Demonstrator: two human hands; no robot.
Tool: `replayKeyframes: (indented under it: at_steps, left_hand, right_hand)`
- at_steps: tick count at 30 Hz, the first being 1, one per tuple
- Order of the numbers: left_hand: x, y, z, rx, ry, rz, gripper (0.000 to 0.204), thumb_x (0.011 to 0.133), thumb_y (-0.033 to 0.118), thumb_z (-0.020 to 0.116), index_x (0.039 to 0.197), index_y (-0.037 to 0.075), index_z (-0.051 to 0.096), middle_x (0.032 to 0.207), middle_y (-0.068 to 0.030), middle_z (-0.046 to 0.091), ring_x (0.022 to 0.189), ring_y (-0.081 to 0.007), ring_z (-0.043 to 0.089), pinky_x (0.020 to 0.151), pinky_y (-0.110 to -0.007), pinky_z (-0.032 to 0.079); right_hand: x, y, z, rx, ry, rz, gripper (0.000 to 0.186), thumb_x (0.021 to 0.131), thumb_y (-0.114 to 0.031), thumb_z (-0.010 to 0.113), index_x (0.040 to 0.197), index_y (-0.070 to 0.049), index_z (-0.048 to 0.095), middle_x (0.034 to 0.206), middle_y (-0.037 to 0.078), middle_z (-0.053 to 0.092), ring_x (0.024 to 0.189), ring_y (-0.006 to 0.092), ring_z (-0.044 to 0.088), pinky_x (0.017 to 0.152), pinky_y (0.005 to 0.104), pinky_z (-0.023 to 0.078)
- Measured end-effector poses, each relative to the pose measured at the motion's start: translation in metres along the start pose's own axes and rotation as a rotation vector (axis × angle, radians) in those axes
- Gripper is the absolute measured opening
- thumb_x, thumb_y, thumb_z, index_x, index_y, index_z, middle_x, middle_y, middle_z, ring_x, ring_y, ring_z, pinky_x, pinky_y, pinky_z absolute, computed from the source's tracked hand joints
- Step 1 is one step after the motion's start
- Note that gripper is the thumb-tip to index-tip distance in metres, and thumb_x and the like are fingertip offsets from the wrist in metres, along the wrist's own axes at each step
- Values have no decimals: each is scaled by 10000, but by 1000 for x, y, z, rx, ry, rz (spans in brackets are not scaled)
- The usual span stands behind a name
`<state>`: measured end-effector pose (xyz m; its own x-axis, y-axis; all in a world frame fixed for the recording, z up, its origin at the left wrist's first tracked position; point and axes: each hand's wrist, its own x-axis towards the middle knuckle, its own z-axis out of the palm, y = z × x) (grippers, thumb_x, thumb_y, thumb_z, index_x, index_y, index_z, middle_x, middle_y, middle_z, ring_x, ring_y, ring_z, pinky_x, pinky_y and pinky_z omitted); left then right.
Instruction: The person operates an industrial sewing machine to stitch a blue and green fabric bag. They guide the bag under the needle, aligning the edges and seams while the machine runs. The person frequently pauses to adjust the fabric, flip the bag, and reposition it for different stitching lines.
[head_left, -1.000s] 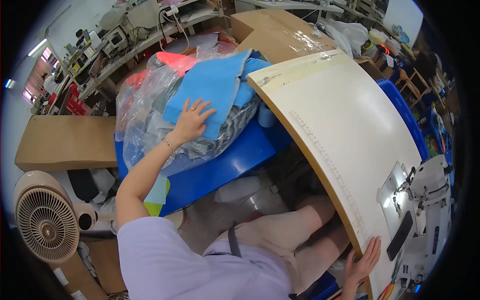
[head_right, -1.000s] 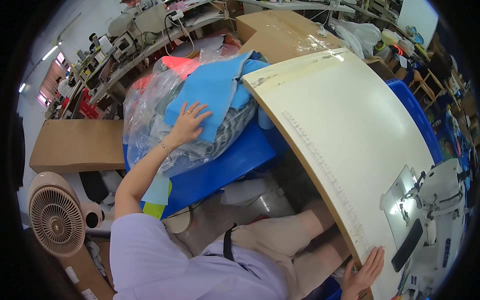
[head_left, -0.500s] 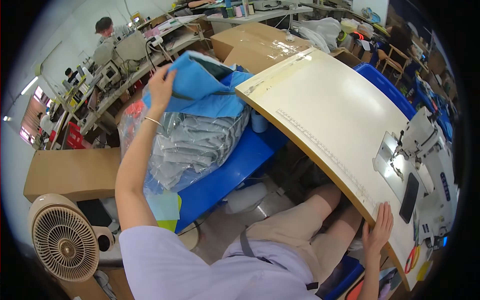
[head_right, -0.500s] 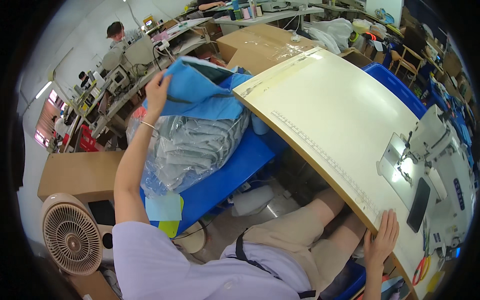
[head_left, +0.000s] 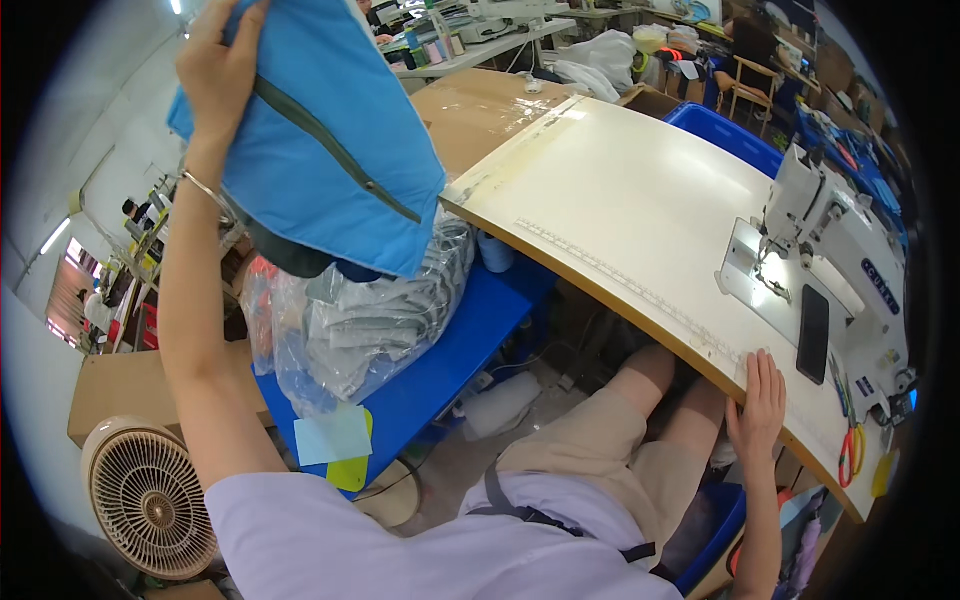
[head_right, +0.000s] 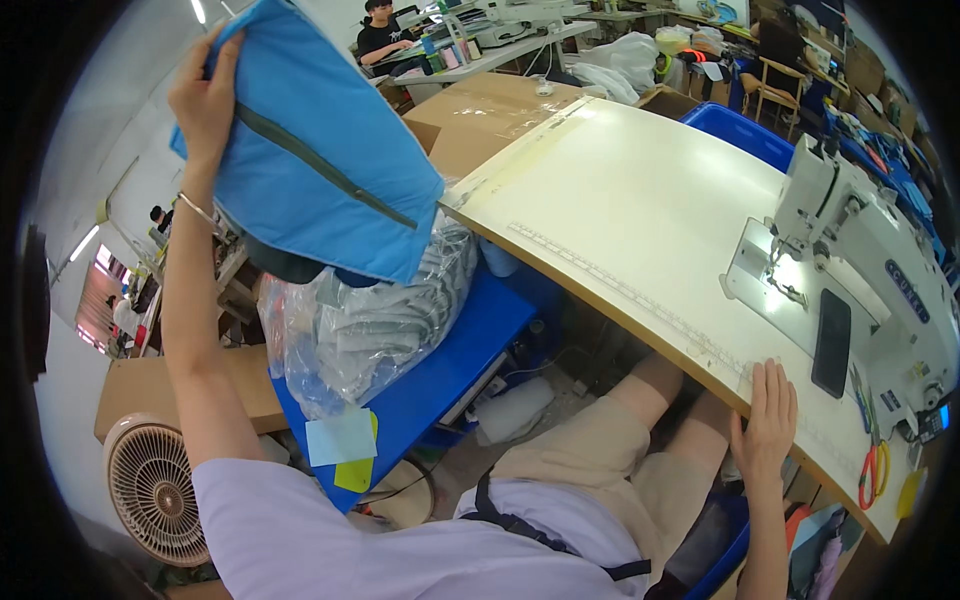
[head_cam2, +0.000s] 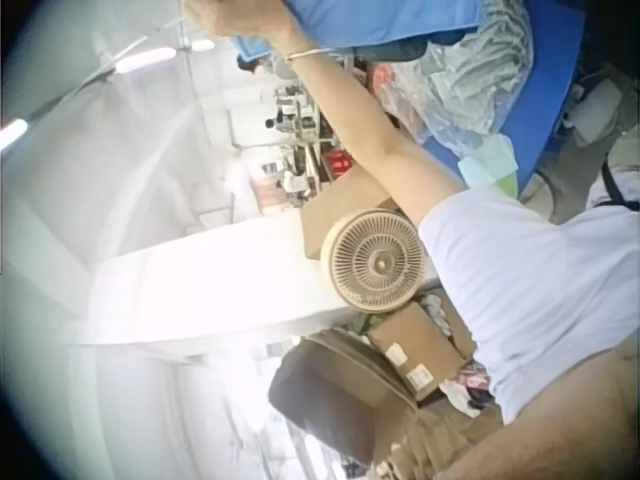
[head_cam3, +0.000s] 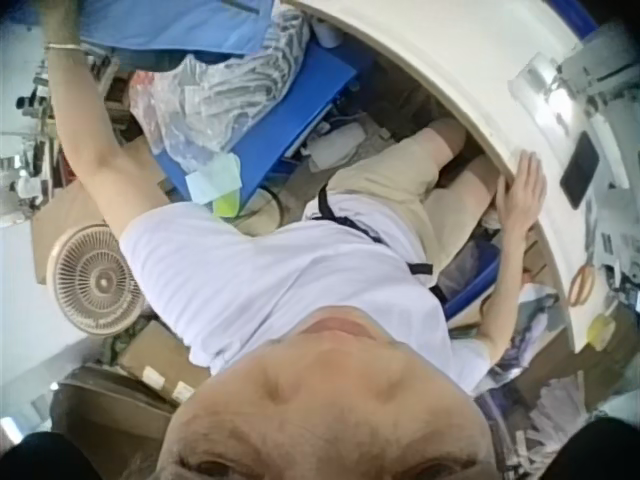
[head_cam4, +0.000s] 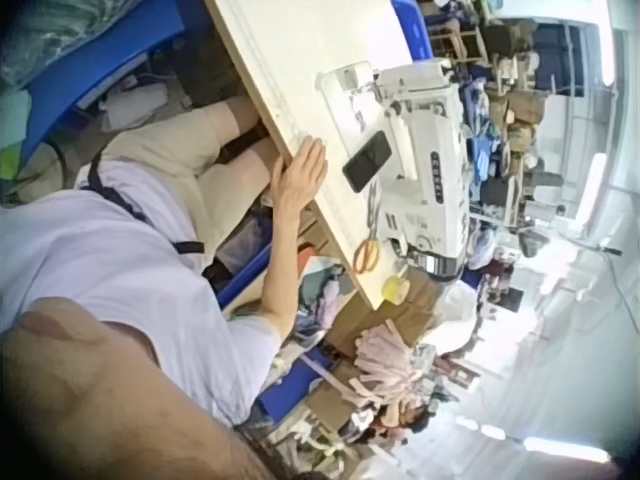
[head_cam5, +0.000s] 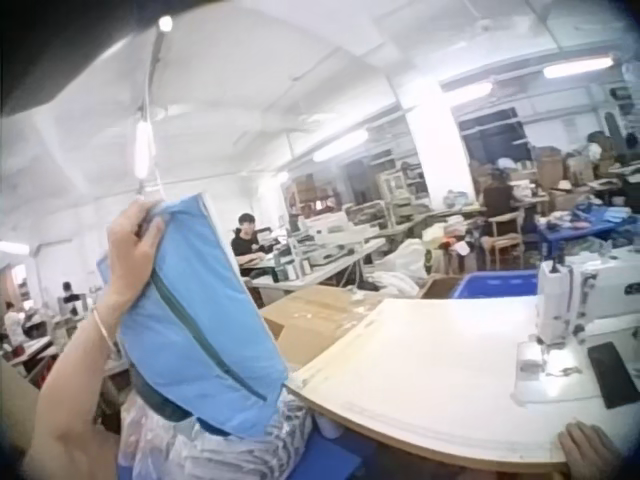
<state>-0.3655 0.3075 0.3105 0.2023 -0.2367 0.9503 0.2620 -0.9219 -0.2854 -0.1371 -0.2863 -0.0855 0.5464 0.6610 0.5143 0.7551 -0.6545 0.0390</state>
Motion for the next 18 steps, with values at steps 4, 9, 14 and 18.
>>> replayKeyframes:
  at_steps: [4, 9, 14, 18]
  left_hand:
    - [27, 12, 6, -60, 138, 144, 228, 1007, 237, 728, 1173, 89, 778, 914, -32, 763, 798, -67, 649, 735, -243, 518]
    - [67, 35, 0, -42, 181, 152, 230, 993, 262, 749, 1144, 95, 796, 820, -13, 724, 709, -44, 586, 651, -232, 481]
    - [82, 62, 37, -61, 154, 101, 252, 991, 271, 757, 1121, 57, 789, 823, -9, 713, 752, -48, 595, 697, -209, 475]
    - [66, 118, 100, -417, 75, -46, 236, 1041, 177, 650, 1164, -14, 712, 909, -43, 692, 829, -97, 584, 737, -257, 472]
  right_hand:
    - [-6, 7, -2, -21, 5, 5, 814, 740, -41, 752, 1499, 14, 463, 1548, 226, 476, 1448, 402, 440, 1203, 526, 350]
    - [0, 0, 0, 26, 6, -5, 857, 719, -44, 768, 1513, 8, 452, 1544, 221, 481, 1447, 384, 449, 1203, 528, 353]
    - [4, -2, 8, 48, 24, -25, 884, 712, -55, 775, 1528, -3, 439, 1546, 213, 482, 1440, 383, 457, 1202, 531, 352]
    - [-3, 5, 2, 18, 26, -4, 870, 713, -69, 777, 1518, -2, 453, 1546, 210, 486, 1439, 382, 460, 1199, 532, 355]
